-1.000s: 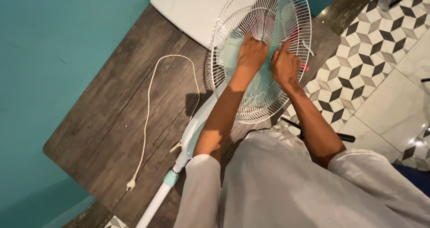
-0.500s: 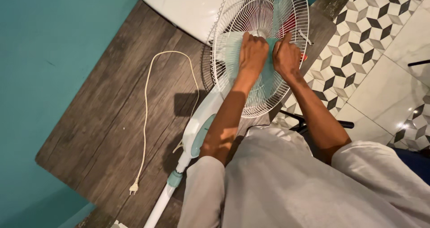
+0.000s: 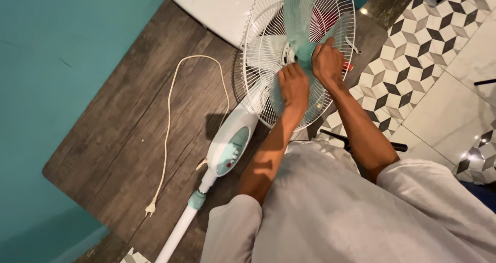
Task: The person disassembles a standing electric fan by removing the front grille, unscrewing the central hub, and detaching the fan blades and rear grille. The components are placed on the table.
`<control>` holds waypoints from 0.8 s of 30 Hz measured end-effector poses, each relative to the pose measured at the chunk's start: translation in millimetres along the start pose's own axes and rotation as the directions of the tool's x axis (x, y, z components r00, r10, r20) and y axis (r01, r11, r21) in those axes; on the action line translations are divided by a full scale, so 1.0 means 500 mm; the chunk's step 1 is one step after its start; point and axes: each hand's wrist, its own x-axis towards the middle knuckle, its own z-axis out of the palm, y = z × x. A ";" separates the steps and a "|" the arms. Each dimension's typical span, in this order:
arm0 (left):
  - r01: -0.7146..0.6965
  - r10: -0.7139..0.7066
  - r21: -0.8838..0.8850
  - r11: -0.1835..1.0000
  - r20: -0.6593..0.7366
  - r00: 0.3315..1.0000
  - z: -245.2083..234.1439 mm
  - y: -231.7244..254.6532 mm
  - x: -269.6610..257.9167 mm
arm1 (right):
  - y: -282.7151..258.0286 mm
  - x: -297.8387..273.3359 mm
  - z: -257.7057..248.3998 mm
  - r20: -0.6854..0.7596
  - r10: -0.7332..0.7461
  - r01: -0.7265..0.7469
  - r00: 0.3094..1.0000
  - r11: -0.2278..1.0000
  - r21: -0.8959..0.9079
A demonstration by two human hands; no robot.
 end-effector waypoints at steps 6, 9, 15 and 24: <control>-0.035 -0.039 -0.305 0.952 -0.234 0.972 -0.074 -0.015 -0.018 | 0.017 0.013 0.008 0.014 -0.012 0.012 1.000 1.000 0.006; -0.140 0.002 -0.403 0.904 -0.325 0.946 -0.118 -0.027 -0.012 | 0.012 0.005 -0.026 0.038 -0.074 0.071 0.997 0.995 0.075; -0.327 0.184 -0.391 0.861 -0.359 0.915 -0.165 -0.040 0.002 | -0.031 -0.050 -0.152 0.083 -0.206 0.156 0.975 0.901 0.404; -0.352 0.346 0.021 0.936 -0.246 0.906 -0.139 -0.039 0.112 | 0.060 -0.005 -0.154 -0.105 -0.738 0.700 0.667 0.571 0.428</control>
